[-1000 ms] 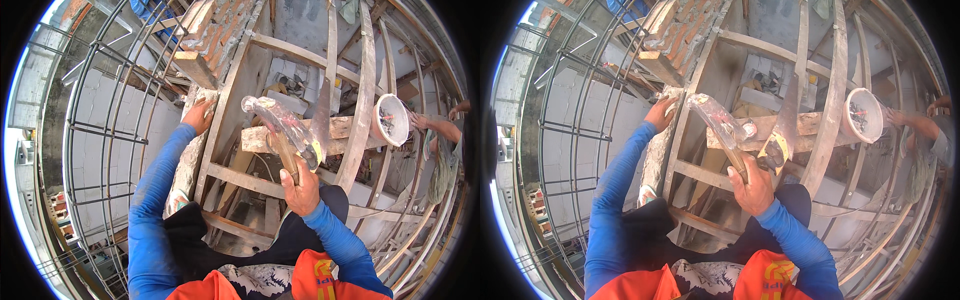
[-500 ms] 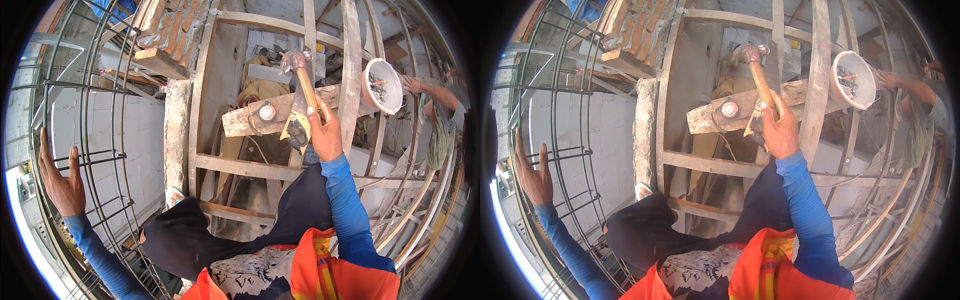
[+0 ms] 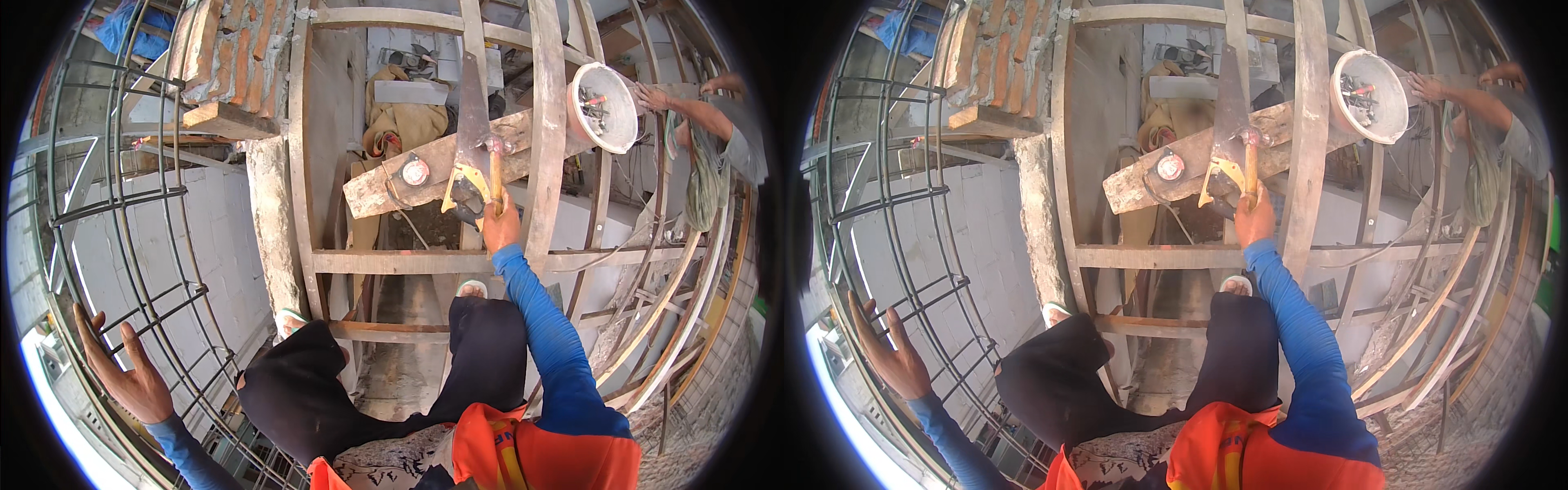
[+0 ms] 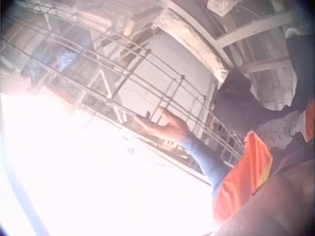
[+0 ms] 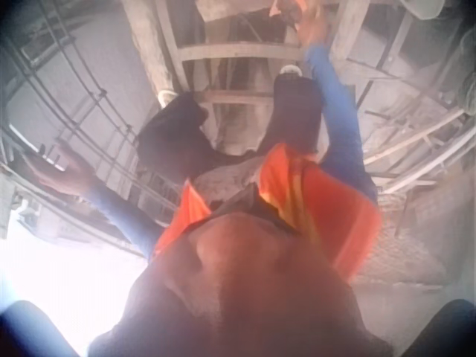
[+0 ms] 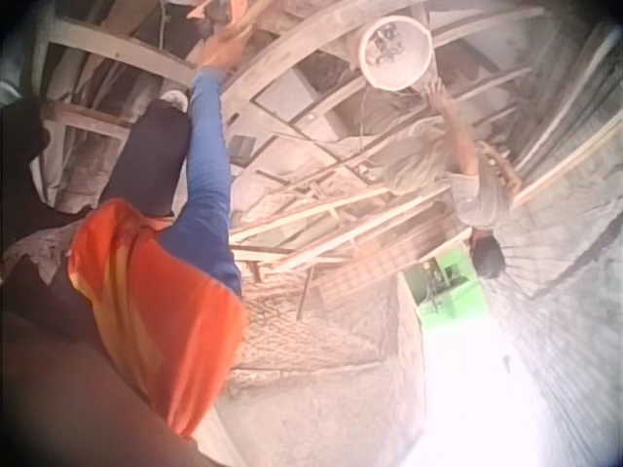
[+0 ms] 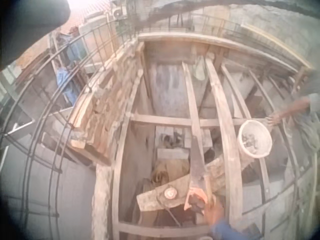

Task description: The person works on a construction site, hammering nails into wooden planks to secure a scaffolding structure. They measure the wooden beams with a tape measure and use a hammer to drive nails. The person also handles a bucket of nails and positions a long wooden plank for further work.

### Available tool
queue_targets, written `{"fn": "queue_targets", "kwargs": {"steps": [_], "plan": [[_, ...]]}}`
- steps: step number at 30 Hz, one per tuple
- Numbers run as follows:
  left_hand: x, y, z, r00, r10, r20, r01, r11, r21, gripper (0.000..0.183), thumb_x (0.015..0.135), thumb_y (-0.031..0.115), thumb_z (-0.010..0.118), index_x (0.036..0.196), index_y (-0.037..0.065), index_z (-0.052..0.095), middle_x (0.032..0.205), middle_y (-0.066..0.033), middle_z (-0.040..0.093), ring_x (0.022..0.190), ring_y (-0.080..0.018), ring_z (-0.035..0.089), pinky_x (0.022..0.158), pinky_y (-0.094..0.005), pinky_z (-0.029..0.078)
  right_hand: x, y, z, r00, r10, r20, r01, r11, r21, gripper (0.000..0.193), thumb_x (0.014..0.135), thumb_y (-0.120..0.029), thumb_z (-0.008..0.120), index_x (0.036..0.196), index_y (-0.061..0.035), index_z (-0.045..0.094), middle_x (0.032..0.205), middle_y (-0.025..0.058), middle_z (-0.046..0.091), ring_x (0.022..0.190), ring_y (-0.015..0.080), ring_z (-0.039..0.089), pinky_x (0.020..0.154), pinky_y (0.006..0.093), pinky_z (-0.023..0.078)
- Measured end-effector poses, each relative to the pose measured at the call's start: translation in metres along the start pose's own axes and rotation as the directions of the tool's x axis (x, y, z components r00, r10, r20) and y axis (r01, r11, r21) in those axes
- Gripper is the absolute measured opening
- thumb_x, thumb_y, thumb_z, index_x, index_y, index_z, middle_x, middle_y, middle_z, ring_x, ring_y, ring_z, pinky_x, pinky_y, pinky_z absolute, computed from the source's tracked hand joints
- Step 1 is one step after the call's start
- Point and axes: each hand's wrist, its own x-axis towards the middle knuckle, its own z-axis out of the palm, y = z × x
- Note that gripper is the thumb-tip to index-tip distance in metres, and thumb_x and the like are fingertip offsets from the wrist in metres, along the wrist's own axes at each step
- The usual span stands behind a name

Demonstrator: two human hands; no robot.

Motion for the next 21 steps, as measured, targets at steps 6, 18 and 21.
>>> {"fn": "queue_targets", "kwargs": {"steps": [6,18,21], "plan": [[0.001,-0.001,-0.008,0.993,-0.042,0.114,0.057,0.989,-0.138,0.06,0.104,0.024,0.058,0.158,0.009,0.036,0.146,-0.0191,0.051,0.137,-0.0272,0.047,0.113,-0.0443,0.038,0.042,0.056,0.046,0.981,-0.078,-0.178,0.042,0.98,-0.194,0.057,0.095,-0.021,0.062,0.142,0.006,0.044,0.124,0.0304,0.06,0.111,0.0441,0.062,0.095,0.0486,0.05],[-0.087,-0.087,-0.053,0.792,-0.33,0.513,0.514,0.814,-0.271,0.062,0.107,0.043,0.048,0.156,0.006,0.035,0.143,-0.0148,0.053,0.13,-0.0274,0.051,0.109,-0.0414,0.041,0.048,-0.031,0.075,0.697,-0.622,0.358,0.683,0.422,-0.596,0.075,0.089,-0.042,0.073,0.151,-0.0142,0.043,0.15,0.0237,0.04,0.132,0.0427,0.044,0.109,0.0514,0.039],[-0.099,-0.1,-0.034,0.828,-0.445,0.343,0.529,0.822,-0.212,0.06,0.105,0.043,0.056,0.15,0.005,0.045,0.138,-0.0116,0.057,0.121,-0.022,0.056,0.104,-0.0376,0.045,0.055,-0.055,0.108,0.625,-0.498,0.601,0.773,0.286,-0.566,0.076,0.087,-0.048,0.074,0.151,-0.0204,0.043,0.155,0.0235,0.035,0.136,0.0456,0.041,0.112,0.0508,0.04]]}}
